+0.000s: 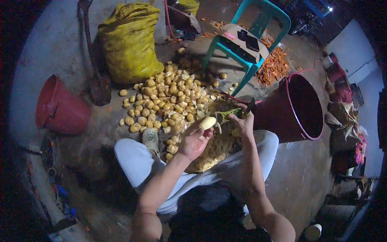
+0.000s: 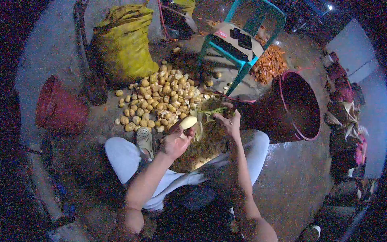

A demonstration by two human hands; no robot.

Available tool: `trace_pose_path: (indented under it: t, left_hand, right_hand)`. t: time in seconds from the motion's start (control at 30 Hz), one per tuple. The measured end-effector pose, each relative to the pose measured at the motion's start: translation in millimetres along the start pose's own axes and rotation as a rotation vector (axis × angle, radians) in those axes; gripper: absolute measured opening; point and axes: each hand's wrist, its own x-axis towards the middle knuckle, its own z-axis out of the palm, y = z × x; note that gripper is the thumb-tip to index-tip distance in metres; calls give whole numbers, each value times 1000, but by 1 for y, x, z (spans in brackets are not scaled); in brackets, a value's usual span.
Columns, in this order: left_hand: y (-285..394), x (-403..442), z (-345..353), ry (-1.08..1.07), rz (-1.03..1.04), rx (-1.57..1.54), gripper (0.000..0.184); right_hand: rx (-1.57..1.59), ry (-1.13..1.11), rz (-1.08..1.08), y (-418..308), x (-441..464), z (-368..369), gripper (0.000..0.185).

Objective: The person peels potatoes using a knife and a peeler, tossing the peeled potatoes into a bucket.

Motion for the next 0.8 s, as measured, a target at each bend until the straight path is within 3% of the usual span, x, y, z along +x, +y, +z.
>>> trace_pose_path:
  t: [0.03, 0.23, 0.33, 0.37, 0.43, 0.5, 0.57, 0.7, 0.73, 0.8]
  left_hand:
    - [9, -3, 12, -10, -89, -74, 43]
    - [22, 3, 7, 96, 89, 314, 38]
    - [23, 3, 12, 37, 146, 868, 31]
    - [24, 3, 11, 38, 143, 868, 31]
    - [28, -2, 20, -139, 276, 1253, 31]
    - [23, -4, 18, -190, 267, 1238, 30]
    - [19, -7, 23, -48, -26, 743, 30]
    - [12, -11, 20, -16, 3, 566, 29]
    - [13, -11, 14, -48, -72, 527, 33]
    - [12, -5, 4, -87, -138, 490, 38]
  right_hand:
    - [-48, 19, -15, -4, 1, 0, 50]
    - [77, -60, 56, -42, -9, 5, 46]
    - [98, -182, 95, -47, -9, 0, 49]
    - [103, -276, 76, -46, -8, -2, 52]
    - [96, -259, 148, -50, -5, -3, 50]
    - [87, -232, 219, -47, -9, -9, 49]
    - [46, -162, 117, -37, -2, -13, 49]
    - [58, -212, 115, -45, -8, -8, 48]
    - [-125, -66, 35, -32, -2, -8, 48]
    - [-4, -55, 54, -32, -5, -12, 48]
